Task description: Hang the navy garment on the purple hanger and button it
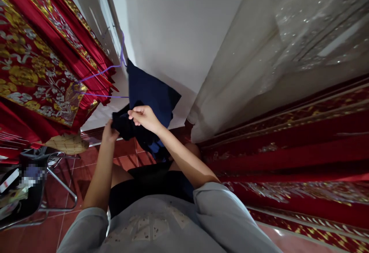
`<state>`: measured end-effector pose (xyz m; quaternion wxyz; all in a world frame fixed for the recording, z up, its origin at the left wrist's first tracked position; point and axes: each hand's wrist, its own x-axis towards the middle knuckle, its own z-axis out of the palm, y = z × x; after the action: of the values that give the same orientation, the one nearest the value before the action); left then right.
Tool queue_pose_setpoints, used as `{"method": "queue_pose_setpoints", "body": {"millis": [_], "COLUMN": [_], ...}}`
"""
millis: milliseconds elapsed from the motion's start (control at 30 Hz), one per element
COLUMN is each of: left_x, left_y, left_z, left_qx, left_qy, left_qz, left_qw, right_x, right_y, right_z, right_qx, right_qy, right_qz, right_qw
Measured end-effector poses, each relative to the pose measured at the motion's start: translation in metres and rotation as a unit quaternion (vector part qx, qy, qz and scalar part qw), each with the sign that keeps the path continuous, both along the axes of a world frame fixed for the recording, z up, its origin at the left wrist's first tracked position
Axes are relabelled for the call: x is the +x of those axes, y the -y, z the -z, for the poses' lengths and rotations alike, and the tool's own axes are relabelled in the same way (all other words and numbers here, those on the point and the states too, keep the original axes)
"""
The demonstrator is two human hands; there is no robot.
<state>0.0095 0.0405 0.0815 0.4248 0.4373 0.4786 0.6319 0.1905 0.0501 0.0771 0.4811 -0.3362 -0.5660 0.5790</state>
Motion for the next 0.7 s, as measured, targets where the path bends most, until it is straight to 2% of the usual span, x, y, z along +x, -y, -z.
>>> {"method": "queue_pose_setpoints", "body": {"millis": [100,167,200,267,333,367,400,500,533,600,667,700], "left_x": [0.010,0.020,0.026,0.041,0.056,0.062,0.065,0.061,0.054,0.035,0.014,0.005], "left_y": [0.003,0.002,0.002,0.003,0.007,0.010,0.014,0.022,0.022,0.021,0.020,0.022], "left_z": [0.004,0.004,0.004,0.001,-0.006,-0.010,-0.014,-0.025,-0.026,-0.023,-0.014,-0.008], "left_qx": [-0.009,-0.018,-0.016,0.008,0.069,0.112,0.156,0.236,0.231,0.178,0.094,0.046], "left_qy": [0.009,0.038,0.058,0.073,0.012,-0.044,-0.107,-0.254,-0.271,-0.264,-0.236,-0.227], "left_qz": [0.006,0.013,0.016,0.020,0.034,0.044,0.054,0.103,0.135,0.215,0.304,0.350], "left_qw": [1.000,0.999,0.998,0.997,0.997,0.992,0.980,0.932,0.924,0.923,0.918,0.908], "right_x": [0.015,0.027,0.032,0.037,0.035,0.032,0.029,0.021,0.021,0.025,0.031,0.035], "right_y": [-0.011,-0.015,-0.015,-0.009,0.001,0.006,0.011,0.019,0.020,0.017,0.011,0.007], "right_z": [0.013,0.018,0.018,0.014,0.006,0.002,-0.001,-0.013,-0.018,-0.030,-0.046,-0.055], "right_qx": [-0.051,-0.058,-0.050,-0.017,0.016,0.029,0.040,0.038,0.027,0.018,0.061,0.101], "right_qy": [0.039,0.086,0.103,0.109,0.090,0.080,0.070,0.058,0.061,0.087,0.137,0.160], "right_qz": [0.077,0.091,0.071,-0.024,-0.144,-0.180,-0.191,-0.138,-0.132,-0.165,-0.194,-0.183], "right_qw": [0.995,0.990,0.991,0.994,0.985,0.980,0.978,0.988,0.989,0.982,0.969,0.965]}}
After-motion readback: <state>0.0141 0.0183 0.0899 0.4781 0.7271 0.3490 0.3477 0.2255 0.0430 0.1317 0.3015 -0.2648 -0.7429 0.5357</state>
